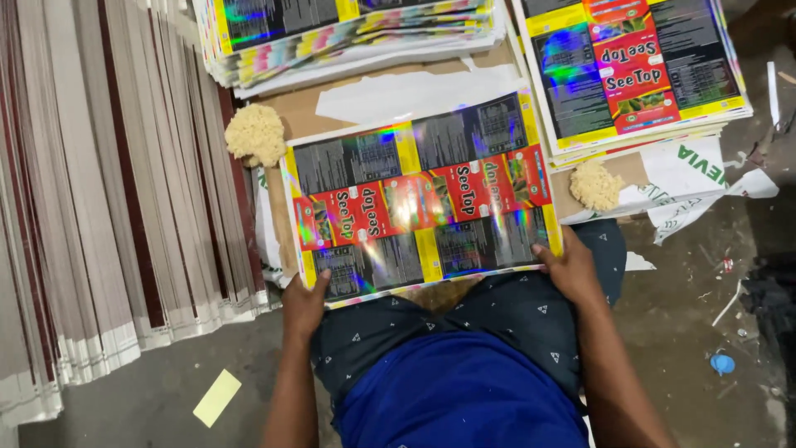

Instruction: Sorting and counting stacks of printed holographic labels at a workbench in a print shop.

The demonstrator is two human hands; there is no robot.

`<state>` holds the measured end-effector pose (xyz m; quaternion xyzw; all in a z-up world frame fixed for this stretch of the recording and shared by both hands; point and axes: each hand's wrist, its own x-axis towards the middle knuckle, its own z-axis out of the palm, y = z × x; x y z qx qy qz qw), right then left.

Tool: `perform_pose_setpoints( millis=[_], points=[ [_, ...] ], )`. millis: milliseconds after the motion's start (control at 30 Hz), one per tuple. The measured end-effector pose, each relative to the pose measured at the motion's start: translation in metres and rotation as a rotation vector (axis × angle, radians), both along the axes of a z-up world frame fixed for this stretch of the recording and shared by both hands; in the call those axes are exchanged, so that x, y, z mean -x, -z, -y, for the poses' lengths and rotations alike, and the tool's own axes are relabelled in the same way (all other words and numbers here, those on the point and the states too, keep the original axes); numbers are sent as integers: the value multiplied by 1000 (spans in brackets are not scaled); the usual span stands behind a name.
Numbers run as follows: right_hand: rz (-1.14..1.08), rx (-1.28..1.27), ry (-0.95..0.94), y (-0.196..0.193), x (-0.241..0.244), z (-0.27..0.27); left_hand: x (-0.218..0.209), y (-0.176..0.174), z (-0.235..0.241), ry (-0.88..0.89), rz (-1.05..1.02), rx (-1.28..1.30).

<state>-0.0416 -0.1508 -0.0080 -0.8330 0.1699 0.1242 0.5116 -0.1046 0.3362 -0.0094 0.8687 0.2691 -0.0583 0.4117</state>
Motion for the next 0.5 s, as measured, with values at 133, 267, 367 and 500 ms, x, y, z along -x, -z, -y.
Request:
perform_pose_setpoints(
  millis=[133, 267, 367, 500],
  points=[
    [43, -10, 25, -2, 3, 0, 1, -5, 12, -20, 63, -23],
    [47, -42, 14, 5, -7, 0, -14, -6, 6, -7, 67, -18],
    [58, -58, 28, 7, -30, -2, -35, 4, -6, 6, 117, 53],
    [189, 135, -125, 27, -55, 8, -55, 14, -21, -54, 93, 169]
  ],
)
